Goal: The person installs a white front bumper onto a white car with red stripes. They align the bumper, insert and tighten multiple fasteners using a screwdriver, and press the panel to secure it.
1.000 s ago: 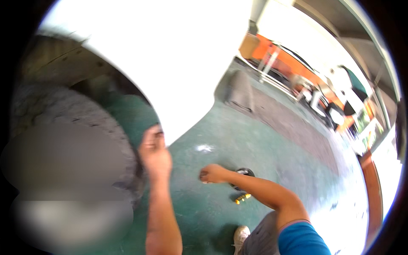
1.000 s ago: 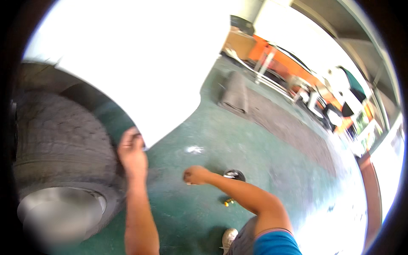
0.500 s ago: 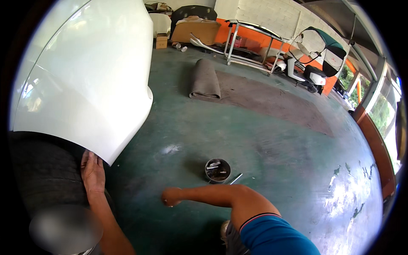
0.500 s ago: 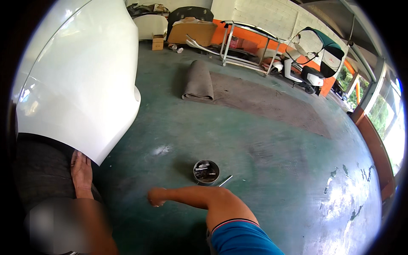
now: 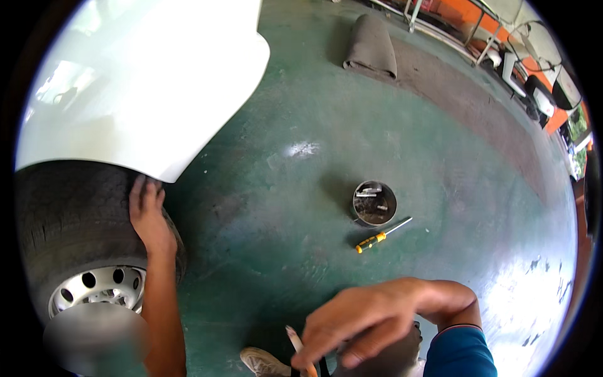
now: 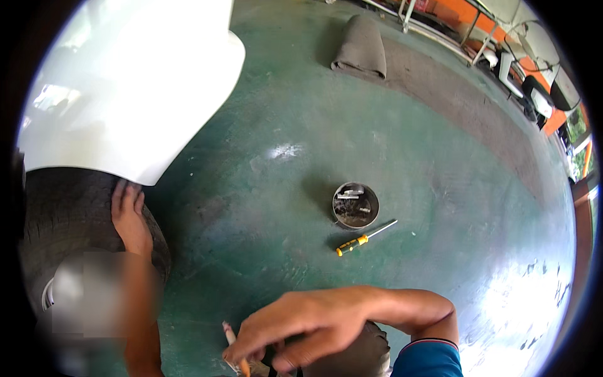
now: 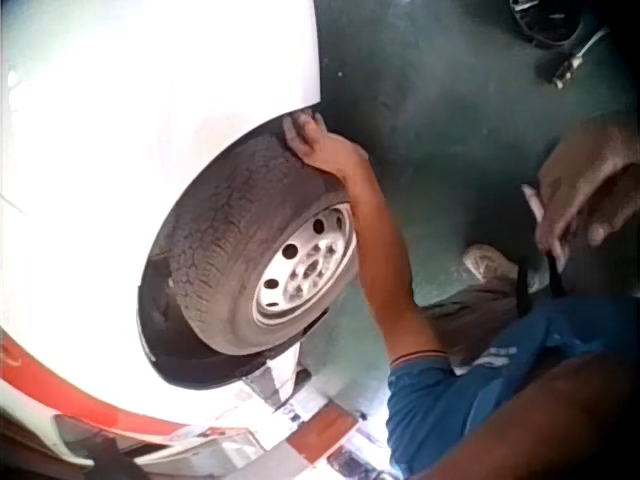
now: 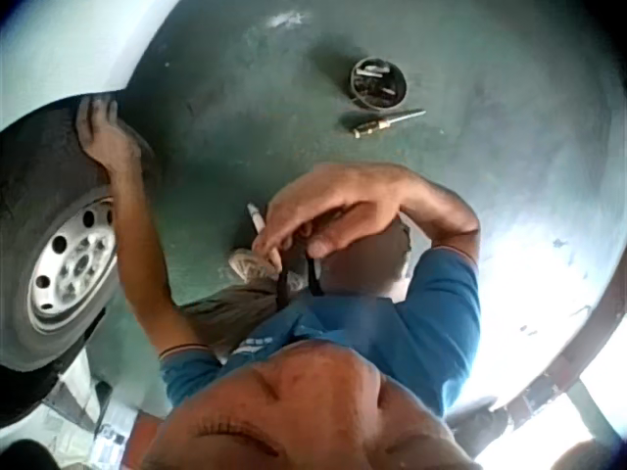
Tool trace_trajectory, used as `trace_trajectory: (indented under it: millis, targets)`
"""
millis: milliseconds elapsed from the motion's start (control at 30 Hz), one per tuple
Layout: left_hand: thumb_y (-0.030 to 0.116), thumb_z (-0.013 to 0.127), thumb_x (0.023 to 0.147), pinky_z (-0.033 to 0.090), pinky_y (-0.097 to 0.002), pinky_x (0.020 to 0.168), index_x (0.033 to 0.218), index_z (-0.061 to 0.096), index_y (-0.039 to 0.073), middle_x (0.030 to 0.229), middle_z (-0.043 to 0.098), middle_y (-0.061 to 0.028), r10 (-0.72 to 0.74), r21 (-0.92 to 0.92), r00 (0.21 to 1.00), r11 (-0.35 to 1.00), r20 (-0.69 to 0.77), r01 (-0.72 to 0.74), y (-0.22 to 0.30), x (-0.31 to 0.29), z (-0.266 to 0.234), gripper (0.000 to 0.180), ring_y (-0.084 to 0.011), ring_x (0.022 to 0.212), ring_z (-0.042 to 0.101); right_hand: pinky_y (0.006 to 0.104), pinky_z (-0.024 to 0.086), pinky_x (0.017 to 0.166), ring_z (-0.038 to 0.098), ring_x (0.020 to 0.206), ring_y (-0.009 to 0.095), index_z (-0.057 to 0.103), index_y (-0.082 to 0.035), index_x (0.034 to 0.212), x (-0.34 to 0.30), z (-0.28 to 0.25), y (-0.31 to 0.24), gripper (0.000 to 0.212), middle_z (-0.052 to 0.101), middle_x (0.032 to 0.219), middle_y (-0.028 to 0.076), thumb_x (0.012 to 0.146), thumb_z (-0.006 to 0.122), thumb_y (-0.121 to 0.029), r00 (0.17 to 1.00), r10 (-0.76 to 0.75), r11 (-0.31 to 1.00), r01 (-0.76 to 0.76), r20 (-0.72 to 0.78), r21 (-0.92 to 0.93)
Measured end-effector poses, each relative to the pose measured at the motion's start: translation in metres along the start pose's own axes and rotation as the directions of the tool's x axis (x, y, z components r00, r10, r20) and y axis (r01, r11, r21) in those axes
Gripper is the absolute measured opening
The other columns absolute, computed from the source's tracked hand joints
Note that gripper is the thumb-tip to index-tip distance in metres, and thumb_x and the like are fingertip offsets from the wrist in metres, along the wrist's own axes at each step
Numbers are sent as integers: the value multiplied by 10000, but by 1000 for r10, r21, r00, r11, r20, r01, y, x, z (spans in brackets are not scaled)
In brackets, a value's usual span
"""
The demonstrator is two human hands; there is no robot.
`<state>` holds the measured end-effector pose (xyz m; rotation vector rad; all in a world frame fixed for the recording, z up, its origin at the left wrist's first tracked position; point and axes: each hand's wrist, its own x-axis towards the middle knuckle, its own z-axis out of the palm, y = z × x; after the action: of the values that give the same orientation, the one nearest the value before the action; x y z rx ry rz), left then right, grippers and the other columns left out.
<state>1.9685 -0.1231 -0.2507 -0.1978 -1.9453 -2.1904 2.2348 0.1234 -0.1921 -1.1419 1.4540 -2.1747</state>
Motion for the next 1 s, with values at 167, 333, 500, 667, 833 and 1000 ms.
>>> trace_trajectory:
  millis: [167, 333, 500, 667, 833, 1000]
  targets:
    - [102, 612, 932, 478, -358, 943, 1349, 509, 6, 1221, 607, -107, -198, 554, 895, 830, 400, -65, -71, -60, -32, 440, -220, 1078, 605, 437, 480, 901, 610, 1075, 387, 504, 127, 1324, -25, -1, 4, 417, 577, 1286, 295, 973, 519, -98, 872, -472, 880, 474, -130, -15]
    - [145, 698, 860, 512, -369, 881, 1298, 553, 17, 1220, 628, -147, -660, 837, 652, 543, 373, 71, -121, -131, -89, 479, -242, 1043, 640, 496, 481, 871, 595, 1006, 443, 538, 106, 1222, -53, -18, 5, 322, 574, 1157, 308, 979, 468, -93, 859, -478, 870, 492, -182, 35]
    - [168, 710, 853, 528, -368, 840, 1287, 559, 6, 1194, 646, -175, -837, 933, 428, 356, 342, -50, -138, -157, -105, 487, -243, 976, 676, 479, 467, 928, 604, 1086, 437, 517, 113, 1283, -64, -25, 19, 370, 559, 1247, 323, 982, 486, -101, 769, -592, 776, 625, -241, 85]
    - [181, 696, 870, 532, -366, 834, 1275, 563, -5, 1186, 652, -193, -866, 948, 397, 316, 303, -35, -135, -154, -99, 466, -251, 950, 686, 478, 508, 826, 638, 911, 427, 604, 82, 1062, -110, -62, 32, 227, 641, 1007, 262, 961, 534, -109, 865, -331, 930, 366, -377, 23]
    - [189, 686, 875, 535, -364, 840, 1252, 581, -9, 1134, 672, -200, -860, 929, 364, 367, 359, -48, -145, -149, -100, 438, -262, 940, 687, 399, 548, 747, 689, 872, 301, 716, -77, 1040, -239, -132, 97, 249, 710, 969, 110, 803, 690, -148, 227, -30, 288, -931, -974, -226]
    - [203, 694, 862, 538, -368, 822, 1221, 602, -10, 1079, 694, -186, -872, 937, 343, 328, 349, -120, -137, -150, -96, 427, -265, 928, 689, 441, 543, 734, 663, 869, 323, 724, -146, 979, -287, -163, 138, 190, 675, 928, 62, 815, 654, -211, 110, -92, 20, -993, -990, -112]
